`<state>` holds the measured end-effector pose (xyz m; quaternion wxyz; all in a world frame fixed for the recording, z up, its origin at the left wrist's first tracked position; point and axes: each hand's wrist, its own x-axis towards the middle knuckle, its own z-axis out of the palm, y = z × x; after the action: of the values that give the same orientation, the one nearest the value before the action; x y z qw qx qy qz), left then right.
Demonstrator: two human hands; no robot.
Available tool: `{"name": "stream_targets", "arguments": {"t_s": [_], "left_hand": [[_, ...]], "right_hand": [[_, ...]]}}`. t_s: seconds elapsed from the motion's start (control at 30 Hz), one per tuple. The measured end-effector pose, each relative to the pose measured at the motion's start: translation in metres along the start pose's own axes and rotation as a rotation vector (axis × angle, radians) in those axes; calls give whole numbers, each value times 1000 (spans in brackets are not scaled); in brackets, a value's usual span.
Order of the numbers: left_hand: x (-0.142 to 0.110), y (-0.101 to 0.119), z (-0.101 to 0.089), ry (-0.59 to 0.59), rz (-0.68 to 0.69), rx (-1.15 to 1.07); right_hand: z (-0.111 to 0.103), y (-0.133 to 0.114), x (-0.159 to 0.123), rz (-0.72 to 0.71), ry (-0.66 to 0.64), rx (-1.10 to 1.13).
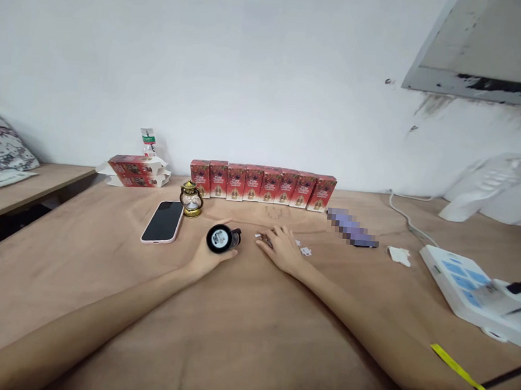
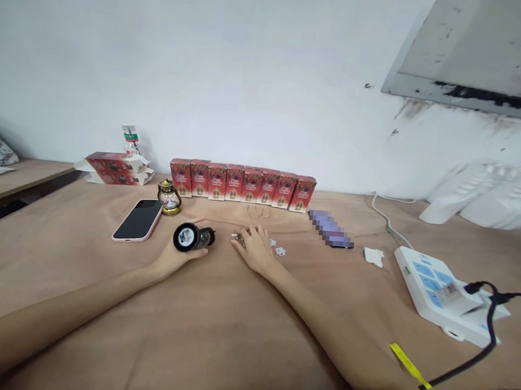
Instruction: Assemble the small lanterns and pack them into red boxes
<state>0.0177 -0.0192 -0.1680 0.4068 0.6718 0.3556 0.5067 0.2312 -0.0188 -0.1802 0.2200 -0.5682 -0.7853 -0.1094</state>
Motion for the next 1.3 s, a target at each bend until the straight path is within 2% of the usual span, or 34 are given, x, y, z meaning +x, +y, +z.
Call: {"name": "stream_targets", "arguments": {"t_s": [0.2,0.37,0.5,0.57,0.67,0.77,0.83,0.93,1.1,1.3], "left_hand": [[2,-7,-3,-3,116,48],[2,2,-3,-24,148,229],[1,4,-2,-7,121,235],[0,2,-1,0,110,207],[-1,1,-1,10,91,214],[-3,4,-1,-18,86,359],[-4,8,-1,-45,100,450],[-5,11,0,-70,101,531],[-7,12,1,-136,83,603],[-8,12,1,-131,108,539]], "right_hand": [[1,0,-1,-34,-4,34],[8,5,-1,-95,79,111],[11,7,-1,-159,153,132],[8,5,-3,-187,229,159],[0,-6,-8,-213,419,280],[-10,-23,-16,-232,607,417],[-15,-33,-20,-257,659,481],[-18,-42,-24,-293,627,513],[-19,-45,-25,-238,583,462],[-23,-49,-26,-288,578,432]]}}
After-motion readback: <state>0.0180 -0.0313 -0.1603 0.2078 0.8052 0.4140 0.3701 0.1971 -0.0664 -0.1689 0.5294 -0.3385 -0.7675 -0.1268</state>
